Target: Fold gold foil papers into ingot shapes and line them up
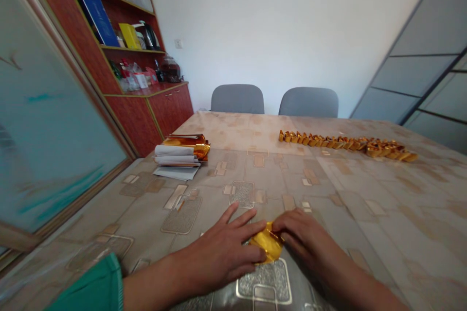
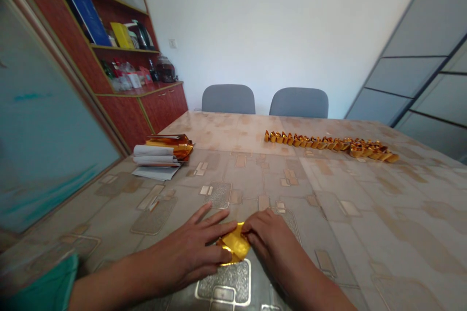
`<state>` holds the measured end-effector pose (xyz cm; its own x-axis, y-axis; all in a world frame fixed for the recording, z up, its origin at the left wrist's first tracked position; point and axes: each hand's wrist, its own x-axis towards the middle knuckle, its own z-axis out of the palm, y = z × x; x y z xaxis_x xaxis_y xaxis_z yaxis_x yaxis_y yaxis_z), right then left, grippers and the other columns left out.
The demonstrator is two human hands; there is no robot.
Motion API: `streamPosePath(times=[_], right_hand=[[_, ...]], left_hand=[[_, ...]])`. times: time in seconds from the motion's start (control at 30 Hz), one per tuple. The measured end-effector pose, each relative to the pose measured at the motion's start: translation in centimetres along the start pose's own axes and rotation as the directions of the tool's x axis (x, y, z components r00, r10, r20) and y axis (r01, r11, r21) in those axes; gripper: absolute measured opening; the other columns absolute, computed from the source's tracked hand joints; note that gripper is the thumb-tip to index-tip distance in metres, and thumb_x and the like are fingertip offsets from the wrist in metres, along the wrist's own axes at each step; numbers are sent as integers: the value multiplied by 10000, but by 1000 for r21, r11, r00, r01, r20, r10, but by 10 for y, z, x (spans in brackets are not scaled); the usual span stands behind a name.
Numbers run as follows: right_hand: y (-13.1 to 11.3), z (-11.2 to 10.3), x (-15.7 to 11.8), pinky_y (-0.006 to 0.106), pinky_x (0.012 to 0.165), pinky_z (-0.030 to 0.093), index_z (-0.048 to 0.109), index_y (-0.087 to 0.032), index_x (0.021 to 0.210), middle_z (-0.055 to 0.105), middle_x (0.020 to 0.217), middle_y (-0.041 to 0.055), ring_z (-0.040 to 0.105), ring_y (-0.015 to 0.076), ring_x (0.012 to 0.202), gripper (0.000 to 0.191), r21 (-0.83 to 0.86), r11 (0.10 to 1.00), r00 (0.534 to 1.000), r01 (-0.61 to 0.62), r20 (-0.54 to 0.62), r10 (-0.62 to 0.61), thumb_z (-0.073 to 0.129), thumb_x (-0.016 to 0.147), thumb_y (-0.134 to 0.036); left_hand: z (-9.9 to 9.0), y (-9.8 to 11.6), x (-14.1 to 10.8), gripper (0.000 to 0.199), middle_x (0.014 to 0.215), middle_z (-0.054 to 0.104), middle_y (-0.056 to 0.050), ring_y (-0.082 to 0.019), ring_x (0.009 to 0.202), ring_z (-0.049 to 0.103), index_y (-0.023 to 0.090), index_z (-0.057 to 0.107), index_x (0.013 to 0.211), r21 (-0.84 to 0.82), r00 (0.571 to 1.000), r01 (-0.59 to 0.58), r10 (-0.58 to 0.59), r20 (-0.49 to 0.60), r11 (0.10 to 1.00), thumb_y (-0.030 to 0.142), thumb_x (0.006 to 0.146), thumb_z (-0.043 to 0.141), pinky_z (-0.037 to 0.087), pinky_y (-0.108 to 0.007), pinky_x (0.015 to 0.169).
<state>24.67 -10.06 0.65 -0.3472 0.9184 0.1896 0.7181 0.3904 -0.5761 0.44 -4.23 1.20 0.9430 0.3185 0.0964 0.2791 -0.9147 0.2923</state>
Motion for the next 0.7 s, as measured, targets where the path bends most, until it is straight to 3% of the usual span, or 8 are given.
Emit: streamPosePath(times=[0.13,0.23,0.37,0.47,0.53,0.63,0.7], right_hand=[[7,5,28,328,747,412,678,-197,810,658,853,38,571,209,829,165,-105,991,996,-88,4,89,611,824,-47],[11,4,34,314,698,361,643,-189,737,630,781,22,545,203,775,197,-75,990,992,-123,-2,123,626,699,4],[13,2,31,273,634,377,567,-198,708,617,724,-9,557,166,694,185,70,989,992,-127,32,125,575,730,-14],[14,0,27,248,605,421,516,-213,757,605,719,-21,583,149,675,143,220,968,993,-117,44,110,525,854,-108],[13,-2,26,251,605,429,505,-220,779,591,725,-20,578,151,681,118,361,924,992,-122,21,123,528,892,-190],[8,-3,28,263,599,415,522,-223,758,565,700,-21,544,154,664,128,517,844,983,-144,-23,183,586,863,-256],[5,-3,31,264,589,411,530,-225,741,556,685,-26,534,151,646,146,569,807,973,-159,-49,227,624,836,-286]], left_hand=[[8,5,7,149,1454,568,-53,-340,1413,446,300,705,1082,-67,994,81,-86,-69,994,308,971,606,278,-660,1144],[15,5,9,146,1445,580,-61,-300,1398,468,269,697,1077,-123,982,113,-130,-140,986,261,967,603,279,-605,1167],[20,5,7,468,1454,553,-147,-289,1376,471,208,549,1332,-201,941,190,-236,-241,961,234,882,674,315,-556,1158],[18,5,8,617,1292,648,-139,-283,1190,580,178,497,1390,-303,879,281,-371,-299,911,217,813,712,445,-478,1028],[15,5,11,445,1046,717,-73,-244,968,633,177,618,1241,-406,827,355,-486,-283,842,191,802,688,488,-390,883],[10,5,15,66,735,656,-3,-174,710,582,169,688,815,-593,759,406,-618,-204,695,189,810,625,431,-277,671],[8,5,18,126,662,601,13,-149,650,538,165,635,684,-716,733,378,-662,-156,587,217,798,621,378,-249,603]])
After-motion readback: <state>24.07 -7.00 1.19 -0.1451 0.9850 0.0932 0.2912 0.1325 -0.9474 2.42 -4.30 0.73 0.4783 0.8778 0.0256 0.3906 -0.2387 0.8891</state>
